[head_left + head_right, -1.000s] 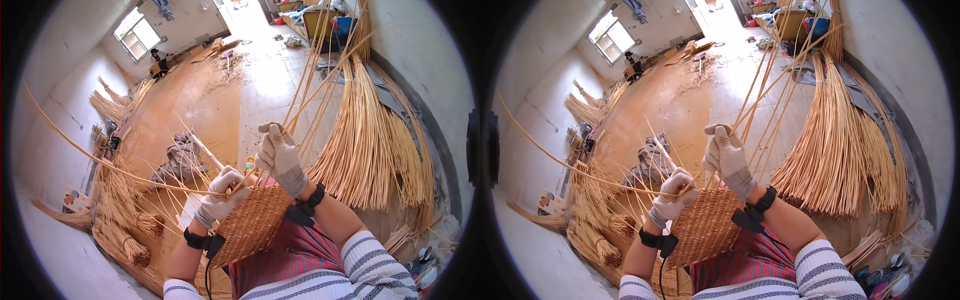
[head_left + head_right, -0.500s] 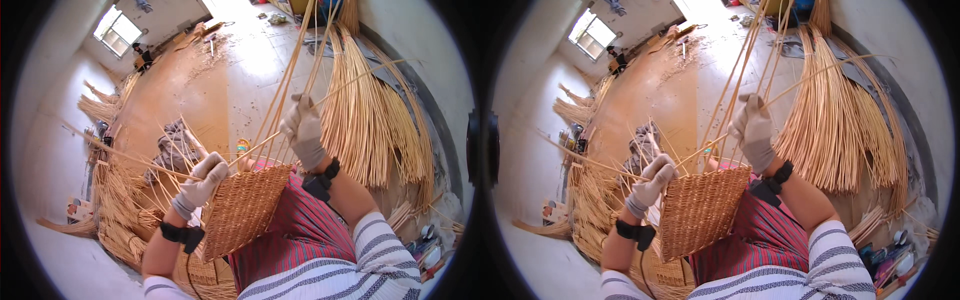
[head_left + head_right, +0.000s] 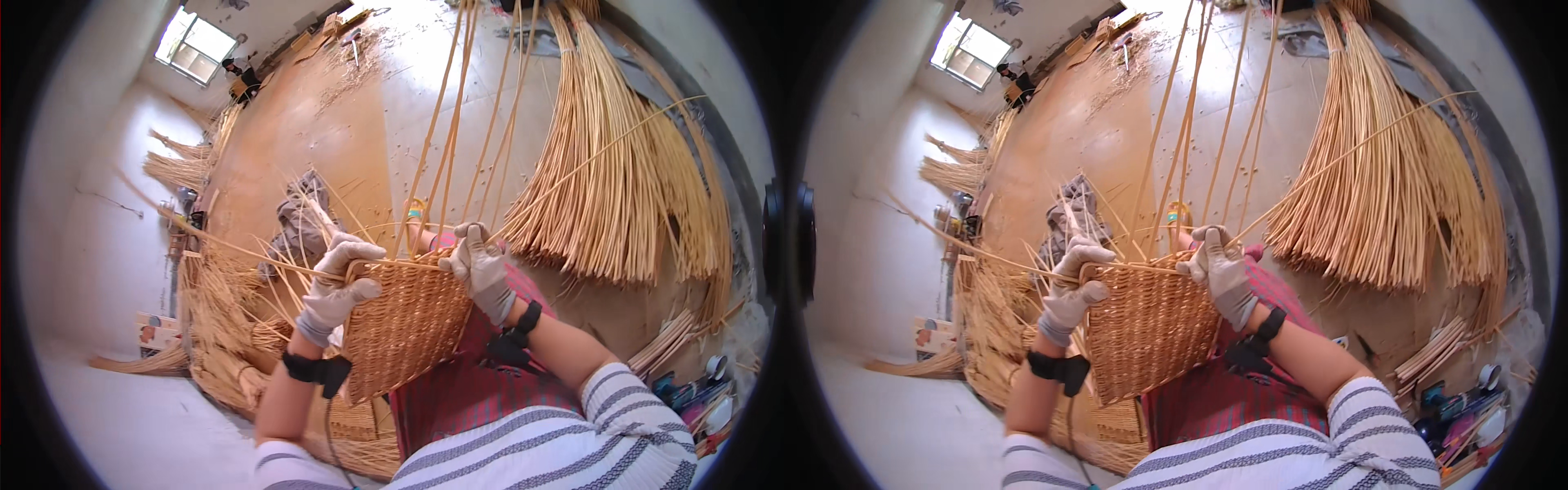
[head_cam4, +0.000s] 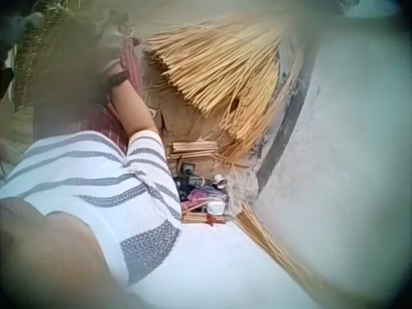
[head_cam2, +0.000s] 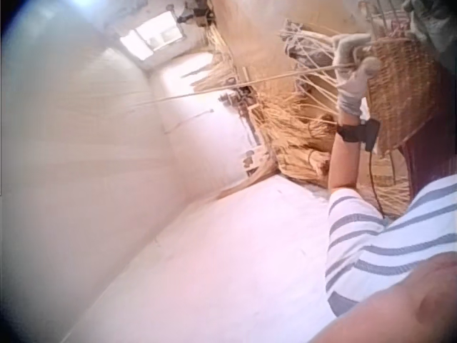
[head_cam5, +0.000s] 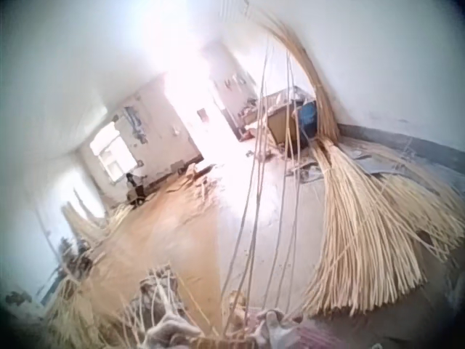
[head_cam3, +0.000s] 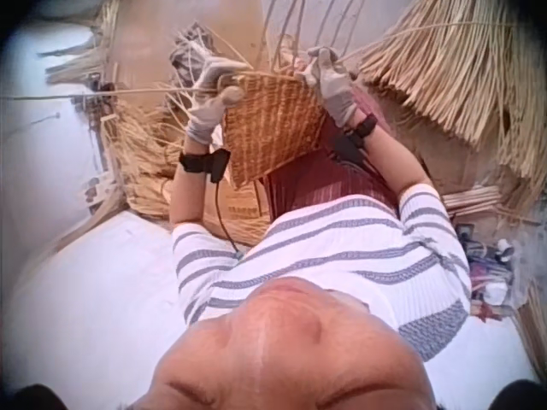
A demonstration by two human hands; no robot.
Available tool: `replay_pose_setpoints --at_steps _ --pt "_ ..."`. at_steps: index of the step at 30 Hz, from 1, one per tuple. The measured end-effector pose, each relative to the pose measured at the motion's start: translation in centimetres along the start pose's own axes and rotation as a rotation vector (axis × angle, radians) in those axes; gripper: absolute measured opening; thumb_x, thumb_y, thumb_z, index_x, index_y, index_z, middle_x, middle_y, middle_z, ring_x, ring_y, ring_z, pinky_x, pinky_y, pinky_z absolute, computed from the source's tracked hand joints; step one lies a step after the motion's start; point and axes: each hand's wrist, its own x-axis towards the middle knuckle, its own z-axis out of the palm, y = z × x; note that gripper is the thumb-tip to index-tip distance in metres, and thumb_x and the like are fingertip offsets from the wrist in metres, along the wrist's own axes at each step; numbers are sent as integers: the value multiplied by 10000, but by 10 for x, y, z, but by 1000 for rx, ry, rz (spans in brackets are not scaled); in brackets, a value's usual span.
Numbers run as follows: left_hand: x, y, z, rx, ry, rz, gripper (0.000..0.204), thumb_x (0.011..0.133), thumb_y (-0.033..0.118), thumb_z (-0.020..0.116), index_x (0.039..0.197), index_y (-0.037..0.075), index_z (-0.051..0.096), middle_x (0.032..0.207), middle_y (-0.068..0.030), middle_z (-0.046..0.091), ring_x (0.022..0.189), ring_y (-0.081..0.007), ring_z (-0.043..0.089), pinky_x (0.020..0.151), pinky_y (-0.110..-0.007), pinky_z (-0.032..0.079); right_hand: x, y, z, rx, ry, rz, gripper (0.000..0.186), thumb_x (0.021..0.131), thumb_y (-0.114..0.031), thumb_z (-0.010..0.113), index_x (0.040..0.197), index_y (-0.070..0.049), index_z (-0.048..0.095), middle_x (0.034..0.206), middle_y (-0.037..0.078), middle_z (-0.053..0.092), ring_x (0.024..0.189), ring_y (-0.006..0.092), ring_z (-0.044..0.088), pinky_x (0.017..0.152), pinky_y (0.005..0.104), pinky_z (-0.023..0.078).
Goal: The person is weaving a wicker basket using long wooden strips.
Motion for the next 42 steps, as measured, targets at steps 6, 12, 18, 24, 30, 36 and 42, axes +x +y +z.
replay_pose_setpoints --at_steps 6,12,18,24,30,36,42 --pt "5 -5 8 39 101 -203 206 783 -9 806 946 51 696 986 -14 589 907 -114 575 828 -268 480 -4 8 -9 -72 -35 -63 264 1084 -305 511 1094 -64 618 617 -15 490 512 127 557 742 396 623" --pt "14 -1 2 146 39 -353 217 831 -2 802 947 68 633 919 21 628 856 -67 605 738 -236 535 -21 -1 -13 -203 -78 -102 204 1069 -236 561 1098 -45 629 756 -1 610 751 157 697 810 350 602" --pt "25 -1 1 105 16 -433 258 797 63 862 916 82 634 953 15 662 884 -73 622 813 -249 545 -63 -23 -7 -173 -24 38 130 1044 -84 579 1156 -25 613 1061 63 686 1052 165 689 932 275 570" --pt "25 10 7 128 36 -438 286 791 78 872 913 94 614 935 26 642 884 -72 605 810 -252 530 -101 -73 16 -471 -453 -124 272 982 54 557 1227 -8 659 1014 74 722 926 167 714 847 290 595" --pt "16 3 14 94 101 -376 297 780 64 877 923 93 619 931 19 658 852 -66 608 785 -238 528 19 -154 72 -875 -563 -482 155 968 -67 618 1103 -50 692 987 105 753 898 193 745 831 328 598" --pt "7 1 18 34 183 -378 248 790 23 856 902 69 639 907 11 657 827 -61 616 756 -223 532 115 -136 83 -2046 -720 -670 251 943 -306 642 1012 -94 758 943 106 769 924 290 748 857 430 586" --pt "4 -13 2 186 137 -216 266 784 -17 842 922 70 632 909 8 678 843 -66 630 767 -227 548 139 -78 142 -2226 -1289 119 318 880 -454 705 999 -176 803 980 48 788 880 212 716 810 410 556"
